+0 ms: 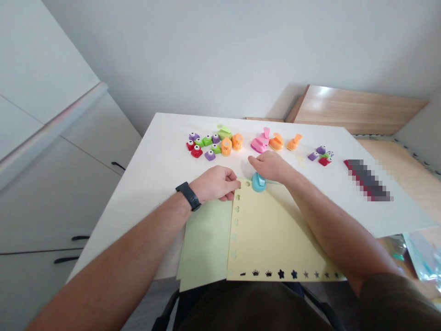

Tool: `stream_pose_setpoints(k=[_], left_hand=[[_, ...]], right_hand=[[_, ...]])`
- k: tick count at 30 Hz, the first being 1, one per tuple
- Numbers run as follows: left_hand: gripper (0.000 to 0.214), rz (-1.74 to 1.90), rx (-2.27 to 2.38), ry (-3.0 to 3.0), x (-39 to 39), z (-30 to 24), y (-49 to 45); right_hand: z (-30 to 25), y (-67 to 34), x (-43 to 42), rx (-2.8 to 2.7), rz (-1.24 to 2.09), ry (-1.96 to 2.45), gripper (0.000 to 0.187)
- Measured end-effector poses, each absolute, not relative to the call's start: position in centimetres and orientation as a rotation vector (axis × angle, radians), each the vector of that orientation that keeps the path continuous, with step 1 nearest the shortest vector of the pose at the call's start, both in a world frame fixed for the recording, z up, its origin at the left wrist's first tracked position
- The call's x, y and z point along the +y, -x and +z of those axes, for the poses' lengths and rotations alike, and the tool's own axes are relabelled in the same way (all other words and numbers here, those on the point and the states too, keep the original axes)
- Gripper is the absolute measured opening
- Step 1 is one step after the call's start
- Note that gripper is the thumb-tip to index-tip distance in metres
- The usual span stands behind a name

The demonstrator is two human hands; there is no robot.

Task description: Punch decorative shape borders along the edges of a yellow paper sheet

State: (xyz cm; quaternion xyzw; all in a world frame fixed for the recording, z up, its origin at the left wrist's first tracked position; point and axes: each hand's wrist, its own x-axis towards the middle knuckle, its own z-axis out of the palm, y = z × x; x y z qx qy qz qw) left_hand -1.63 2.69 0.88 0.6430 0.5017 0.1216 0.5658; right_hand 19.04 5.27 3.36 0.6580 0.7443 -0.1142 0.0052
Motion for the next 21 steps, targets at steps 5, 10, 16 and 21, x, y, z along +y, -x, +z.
stream_pose_setpoints(k=[5,10,16,21], left_hand=[[0.016,0.289,1.178,-1.516,2.75,0.81,1.65],[0.017,0.290,1.179,-1.525,2.65,0.88,1.68],[0.017,0.292,1.180,-1.546,2.67,0.86,1.65],[0.017,0.272,1.187,-1.559,2.72,0.88,1.58]], right_hand=[[3.41,-18.76,5.23,2.296,-0.315,-2.002,0.068],[3.13,-18.64,5.17,2.317,-0.220,-1.948,0.068],[2.90,-18.44,4.92,2.343,-0.127,-1.867,0.068],[2.84,-18.25,4.76,2.336,-0.154,-1.915,0.072]])
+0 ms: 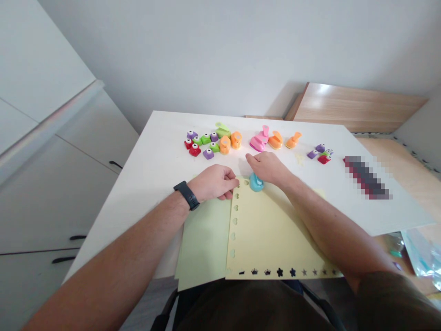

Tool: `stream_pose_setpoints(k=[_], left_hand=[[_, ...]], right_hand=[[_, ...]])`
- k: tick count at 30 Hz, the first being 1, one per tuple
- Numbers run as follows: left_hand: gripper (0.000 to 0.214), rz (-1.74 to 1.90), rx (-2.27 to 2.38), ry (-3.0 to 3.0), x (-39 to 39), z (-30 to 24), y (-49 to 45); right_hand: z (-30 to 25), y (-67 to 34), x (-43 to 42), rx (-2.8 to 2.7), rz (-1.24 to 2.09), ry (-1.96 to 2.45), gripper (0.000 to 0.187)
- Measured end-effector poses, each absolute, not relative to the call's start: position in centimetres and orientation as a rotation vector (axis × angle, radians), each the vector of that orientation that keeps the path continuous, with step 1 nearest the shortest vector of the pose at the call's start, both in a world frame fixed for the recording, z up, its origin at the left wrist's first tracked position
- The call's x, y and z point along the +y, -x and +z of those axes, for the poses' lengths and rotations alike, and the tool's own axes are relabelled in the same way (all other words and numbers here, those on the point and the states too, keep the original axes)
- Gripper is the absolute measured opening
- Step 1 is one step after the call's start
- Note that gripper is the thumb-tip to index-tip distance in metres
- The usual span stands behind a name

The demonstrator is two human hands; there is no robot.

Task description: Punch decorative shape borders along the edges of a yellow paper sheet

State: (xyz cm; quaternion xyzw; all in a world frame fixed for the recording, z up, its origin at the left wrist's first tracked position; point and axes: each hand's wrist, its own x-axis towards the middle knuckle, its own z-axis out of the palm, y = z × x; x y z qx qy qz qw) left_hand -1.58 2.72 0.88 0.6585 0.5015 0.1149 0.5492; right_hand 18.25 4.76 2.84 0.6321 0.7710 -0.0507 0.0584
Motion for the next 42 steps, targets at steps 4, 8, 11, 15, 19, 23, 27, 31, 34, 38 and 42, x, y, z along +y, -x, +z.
stream_pose_setpoints(k=[4,8,11,15,19,23,27,31,34,38,42], left_hand=[[0.017,0.267,1.185,-1.565,2.7,0.9,1.6],[0.020,0.271,1.192,-1.535,2.6,1.0,1.6],[0.026,0.262,1.185,-1.483,2.7,1.2,1.5],[0.030,0.260,1.184,-1.449,2.7,1.4,1.4],[0.027,0.263,1.194,-1.471,2.7,1.3,1.4],[0.025,0.273,1.195,-1.504,2.6,1.1,1.5],[0.023,0.275,1.198,-1.523,2.7,1.0,1.5],[0.023,0.275,1.196,-1.532,2.7,0.9,1.5],[0.024,0.278,1.195,-1.541,2.8,0.9,1.5],[0.023,0.275,1.197,-1.548,2.8,0.8,1.5],[0.023,0.274,1.196,-1.560,2.7,0.8,1.5]], right_hand=[[2.7,-18.3,4.7,2.349,-0.138,-1.895,0.068],[2.5,-18.3,4.6,2.346,-0.196,-1.925,0.070],[2.4,-18.4,4.7,2.348,-0.235,-1.958,0.071],[2.4,-18.5,4.7,2.355,-0.252,-1.985,0.070],[2.4,-18.5,4.7,2.349,-0.264,-1.997,0.069],[2.2,-18.6,4.7,2.355,-0.246,-1.991,0.070],[1.9,-18.7,4.8,2.367,-0.166,-1.912,0.058],[1.7,-18.6,4.9,2.370,-0.158,-1.905,0.057],[1.7,-18.6,4.9,2.379,-0.165,-1.930,0.064],[1.8,-18.5,4.9,2.380,-0.131,-1.890,0.061],[1.7,-18.5,5.0,2.364,-0.095,-1.841,0.055]])
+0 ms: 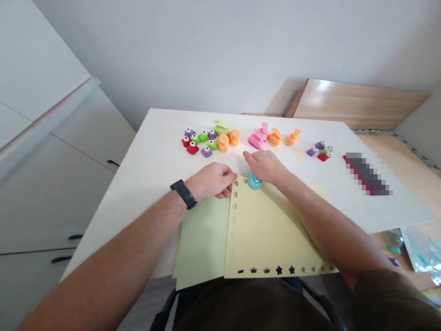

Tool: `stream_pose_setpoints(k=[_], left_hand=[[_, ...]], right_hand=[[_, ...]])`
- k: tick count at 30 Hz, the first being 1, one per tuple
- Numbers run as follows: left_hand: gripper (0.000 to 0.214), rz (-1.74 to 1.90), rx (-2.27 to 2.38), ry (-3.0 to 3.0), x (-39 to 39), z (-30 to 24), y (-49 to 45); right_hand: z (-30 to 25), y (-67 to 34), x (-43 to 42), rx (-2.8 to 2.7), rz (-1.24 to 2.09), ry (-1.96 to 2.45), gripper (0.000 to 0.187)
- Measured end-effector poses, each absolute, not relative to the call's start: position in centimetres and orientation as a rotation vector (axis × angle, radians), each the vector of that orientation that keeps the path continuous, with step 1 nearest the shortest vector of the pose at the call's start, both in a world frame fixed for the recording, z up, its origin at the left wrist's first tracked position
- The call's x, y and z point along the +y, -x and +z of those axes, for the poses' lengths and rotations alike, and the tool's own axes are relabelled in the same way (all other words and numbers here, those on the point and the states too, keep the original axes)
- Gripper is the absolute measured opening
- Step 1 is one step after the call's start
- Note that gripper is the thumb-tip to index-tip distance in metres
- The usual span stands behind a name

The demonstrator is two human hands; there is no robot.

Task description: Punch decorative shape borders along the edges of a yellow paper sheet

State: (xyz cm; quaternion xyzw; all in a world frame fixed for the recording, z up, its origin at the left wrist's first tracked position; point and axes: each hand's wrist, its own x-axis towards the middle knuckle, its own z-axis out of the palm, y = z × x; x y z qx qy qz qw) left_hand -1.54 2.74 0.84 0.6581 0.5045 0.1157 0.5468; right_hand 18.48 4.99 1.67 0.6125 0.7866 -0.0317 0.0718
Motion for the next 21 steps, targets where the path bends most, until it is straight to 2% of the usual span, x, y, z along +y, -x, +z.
stream_pose_setpoints(k=[5,21], left_hand=[[0.023,0.275,1.198,-1.553,2.69,0.99,1.52],[0.023,0.285,1.191,-1.581,2.72,0.70,1.56]], right_hand=[[1.78,-18.43,4.82,2.381,-0.037,-1.720,0.046],[2.51,-18.11,4.26,2.382,0.122,-1.552,0.049]])
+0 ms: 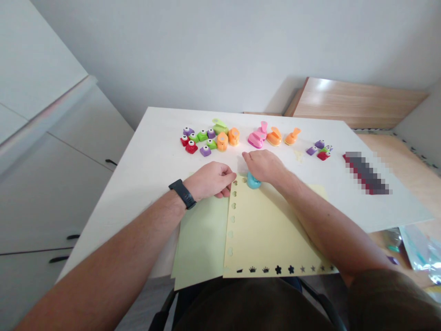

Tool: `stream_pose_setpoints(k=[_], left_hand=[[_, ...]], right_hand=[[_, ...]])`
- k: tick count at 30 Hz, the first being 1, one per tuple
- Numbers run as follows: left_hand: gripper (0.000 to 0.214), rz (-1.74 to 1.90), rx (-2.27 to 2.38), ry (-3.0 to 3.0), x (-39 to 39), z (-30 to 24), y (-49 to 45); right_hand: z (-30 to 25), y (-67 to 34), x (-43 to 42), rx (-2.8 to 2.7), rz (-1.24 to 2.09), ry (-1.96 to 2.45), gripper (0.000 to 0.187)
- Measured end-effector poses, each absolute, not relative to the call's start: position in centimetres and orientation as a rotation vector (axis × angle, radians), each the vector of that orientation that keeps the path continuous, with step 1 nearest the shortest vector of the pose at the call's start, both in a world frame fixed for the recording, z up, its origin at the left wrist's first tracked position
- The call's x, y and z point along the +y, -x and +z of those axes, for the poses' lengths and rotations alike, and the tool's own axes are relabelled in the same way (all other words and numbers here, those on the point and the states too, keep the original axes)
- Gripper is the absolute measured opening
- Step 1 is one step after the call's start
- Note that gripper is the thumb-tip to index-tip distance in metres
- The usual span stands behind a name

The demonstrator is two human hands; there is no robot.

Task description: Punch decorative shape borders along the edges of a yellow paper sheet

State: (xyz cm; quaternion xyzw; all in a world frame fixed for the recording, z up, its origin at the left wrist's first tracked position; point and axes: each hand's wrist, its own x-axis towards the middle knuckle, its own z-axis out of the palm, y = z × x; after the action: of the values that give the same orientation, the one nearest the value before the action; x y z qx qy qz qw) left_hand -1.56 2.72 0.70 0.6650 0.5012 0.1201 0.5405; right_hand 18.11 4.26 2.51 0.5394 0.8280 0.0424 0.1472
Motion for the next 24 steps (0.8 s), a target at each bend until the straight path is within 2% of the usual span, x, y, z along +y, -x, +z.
stream_pose_setpoints(k=[24], left_hand=[[0.022,0.281,1.212,-1.610,2.69,0.71,1.44]], right_hand=[[2.43,-17.61,5.05,2.271,-0.044,-1.677,0.057]])
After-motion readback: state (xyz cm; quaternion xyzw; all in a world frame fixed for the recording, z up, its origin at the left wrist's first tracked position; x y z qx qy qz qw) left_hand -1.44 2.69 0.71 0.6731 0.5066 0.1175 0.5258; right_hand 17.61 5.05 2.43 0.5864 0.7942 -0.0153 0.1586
